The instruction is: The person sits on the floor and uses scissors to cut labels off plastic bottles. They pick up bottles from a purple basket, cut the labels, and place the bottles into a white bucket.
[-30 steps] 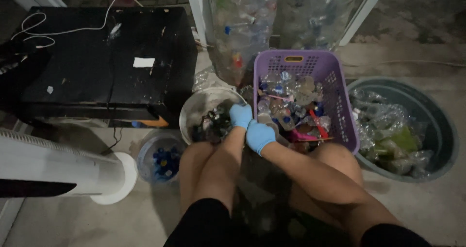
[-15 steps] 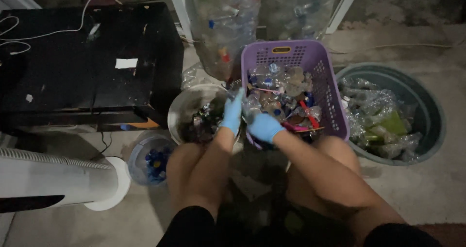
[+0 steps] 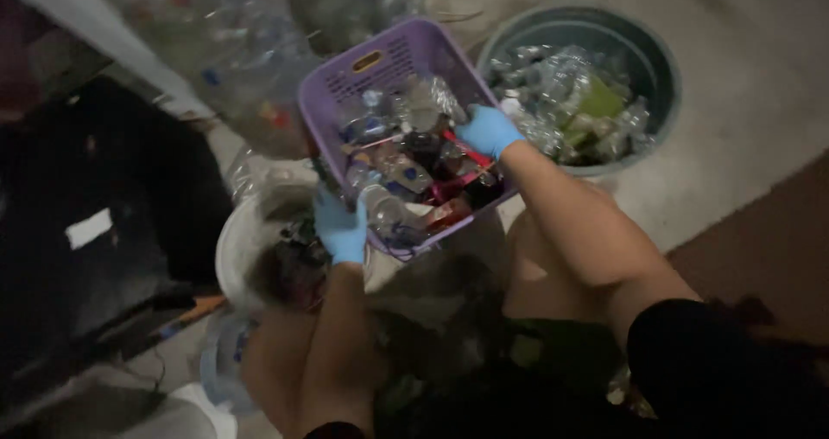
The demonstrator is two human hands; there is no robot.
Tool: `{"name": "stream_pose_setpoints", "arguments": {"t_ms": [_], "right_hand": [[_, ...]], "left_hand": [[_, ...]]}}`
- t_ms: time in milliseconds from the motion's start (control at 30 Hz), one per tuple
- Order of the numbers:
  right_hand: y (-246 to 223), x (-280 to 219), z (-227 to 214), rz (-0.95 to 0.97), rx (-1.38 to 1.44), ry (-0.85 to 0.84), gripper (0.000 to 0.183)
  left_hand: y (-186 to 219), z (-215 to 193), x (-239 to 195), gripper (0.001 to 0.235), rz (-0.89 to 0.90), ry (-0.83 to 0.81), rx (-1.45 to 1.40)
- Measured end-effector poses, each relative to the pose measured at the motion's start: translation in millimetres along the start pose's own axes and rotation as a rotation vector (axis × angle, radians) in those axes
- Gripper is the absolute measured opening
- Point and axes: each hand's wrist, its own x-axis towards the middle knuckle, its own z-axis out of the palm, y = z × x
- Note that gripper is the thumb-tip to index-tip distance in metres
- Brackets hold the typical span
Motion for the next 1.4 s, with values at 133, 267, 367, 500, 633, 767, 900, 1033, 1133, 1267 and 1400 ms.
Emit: {"name": "stream_pose_setpoints", "arguments": {"t_ms": [133,267,367,500,633,767,900,1033,1133,1267,1400], "right_hand": [[43.5,1.5,-35.9,0.169,0.058,0.076,0.048],[124.9,24.4,-55.8,0.271,0.116,0.107,0.052],[186.0,42.8,-60.6,0.387,0.108,0.12,0.05],[254.9,45.9,-50.7,0.605,0.559,0.109,0.033],[353.4,100.3,0.4,0.132,-0.683,-0.165,0.034],[356.0,100.0,11.7,0.362,-0.327,-0.032,0.043],[379.1,128.0,32.6,0.297,-0.631,-0.089,0.031],[299.3,91.6,-2.7,0.86,0.248,0.484,0.05],[260.0,91.4,-19.2,0.816,0.038,0.658,0.088],[192.6,86.9,-23.9,0.268,0.007,0.666,0.079],[115.1,72.1,-20.2,-0.248,-0.016,0.653,0.061]], "left_hand": [[-12.7,22.5,-7.7,0.086,0.006,0.127,0.07],[-7.5,9.9,-9.1,0.089,0.082,0.095,-0.067],[7.8,-17.6,-9.8,0.083,0.013,-0.078,-0.203],[3.6,-19.7,-8.7,0.08,-0.133,-0.078,-0.592],[-18.5,2.5,2.0,0.091,-0.187,-0.118,-0.559],[3.5,-20.3,1.3,0.093,-0.248,-0.162,-0.63],[-17.0,2.1,-0.1,0.087,-0.337,-0.122,-0.645],[15.0,-31.6,8.6,0.089,-0.579,-0.221,-0.639],[-20.1,22.4,15.6,0.062,-0.647,-0.242,-0.51],[-37.9,67.3,6.5,0.055,-0.432,-0.223,-0.513],[-13.7,24.0,2.3,0.048,-0.482,-0.255,-0.549]]}}
